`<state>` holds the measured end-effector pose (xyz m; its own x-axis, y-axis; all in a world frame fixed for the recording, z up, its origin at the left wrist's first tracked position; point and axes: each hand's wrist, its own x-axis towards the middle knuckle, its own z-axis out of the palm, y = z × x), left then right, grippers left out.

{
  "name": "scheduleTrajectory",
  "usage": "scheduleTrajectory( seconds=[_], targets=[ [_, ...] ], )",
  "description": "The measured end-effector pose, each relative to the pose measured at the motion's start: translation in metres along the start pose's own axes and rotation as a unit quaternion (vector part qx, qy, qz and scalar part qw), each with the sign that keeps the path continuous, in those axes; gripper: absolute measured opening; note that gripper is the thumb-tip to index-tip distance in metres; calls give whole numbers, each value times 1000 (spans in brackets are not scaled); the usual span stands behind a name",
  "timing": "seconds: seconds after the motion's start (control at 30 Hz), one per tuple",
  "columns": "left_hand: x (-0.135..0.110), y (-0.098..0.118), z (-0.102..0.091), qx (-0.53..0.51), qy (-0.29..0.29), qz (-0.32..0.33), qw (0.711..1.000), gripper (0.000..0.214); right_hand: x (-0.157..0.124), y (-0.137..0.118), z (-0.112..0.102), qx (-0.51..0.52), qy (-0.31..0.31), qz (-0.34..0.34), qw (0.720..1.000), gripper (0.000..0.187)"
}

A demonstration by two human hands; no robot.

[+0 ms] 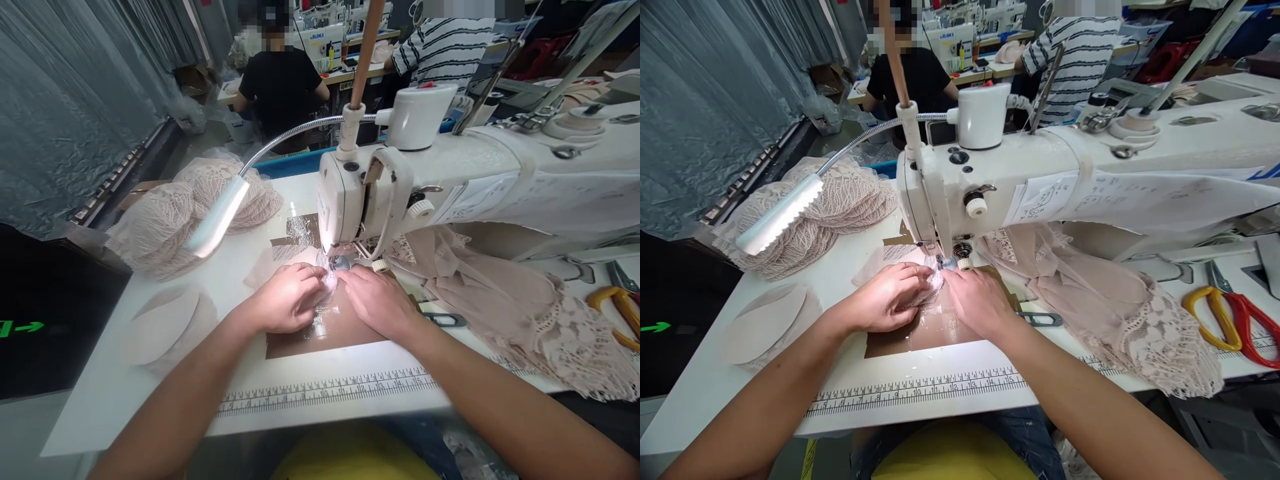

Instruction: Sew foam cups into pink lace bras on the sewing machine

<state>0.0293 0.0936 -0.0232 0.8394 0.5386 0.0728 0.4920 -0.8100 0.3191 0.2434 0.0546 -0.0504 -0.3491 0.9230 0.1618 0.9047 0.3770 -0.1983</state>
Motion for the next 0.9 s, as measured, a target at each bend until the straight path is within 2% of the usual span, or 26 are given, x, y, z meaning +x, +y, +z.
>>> scheduleTrajectory(
  seconds=[0.07, 0.17, 0.27, 0.37, 0.43, 0.57, 0.7, 0.8, 0.9],
  targets=[
    [2, -1, 3, -23, 28, 8, 999, 18, 1, -1, -2, 15, -4, 4, 1000, 35],
    [6, 0, 9, -70, 70, 6, 995, 20, 2, -4, -5, 37, -5, -2, 999, 33],
    [10, 1, 13, -99, 82, -18, 992, 19, 4, -7, -4, 48, 3, -10, 999, 27],
    [8, 1, 11, -96, 69, -33, 992, 17, 6, -8, 1, 49, 21, -28, 998, 15],
    [6, 2, 7, -79, 43, -21, 996, 11, 6, -8, 4, 55, 41, -45, 997, 17],
    [0, 0, -1, -11, -6, 23, 1000, 29, 4, -3, 5, 79, 83, -59, 992, 24],
    [1, -8, 4, 37, 29, 43, 998, 20, 2, 2, 6, 80, 95, -101, 987, 24],
    [4, -14, 11, 37, 52, 66, 996, 29, 1, 5, 6, 65, 84, -138, 985, 24],
    [4, -16, 12, 26, 43, 85, 995, 33, -1, 6, 2, 55, 71, -159, 983, 21]
  ],
)
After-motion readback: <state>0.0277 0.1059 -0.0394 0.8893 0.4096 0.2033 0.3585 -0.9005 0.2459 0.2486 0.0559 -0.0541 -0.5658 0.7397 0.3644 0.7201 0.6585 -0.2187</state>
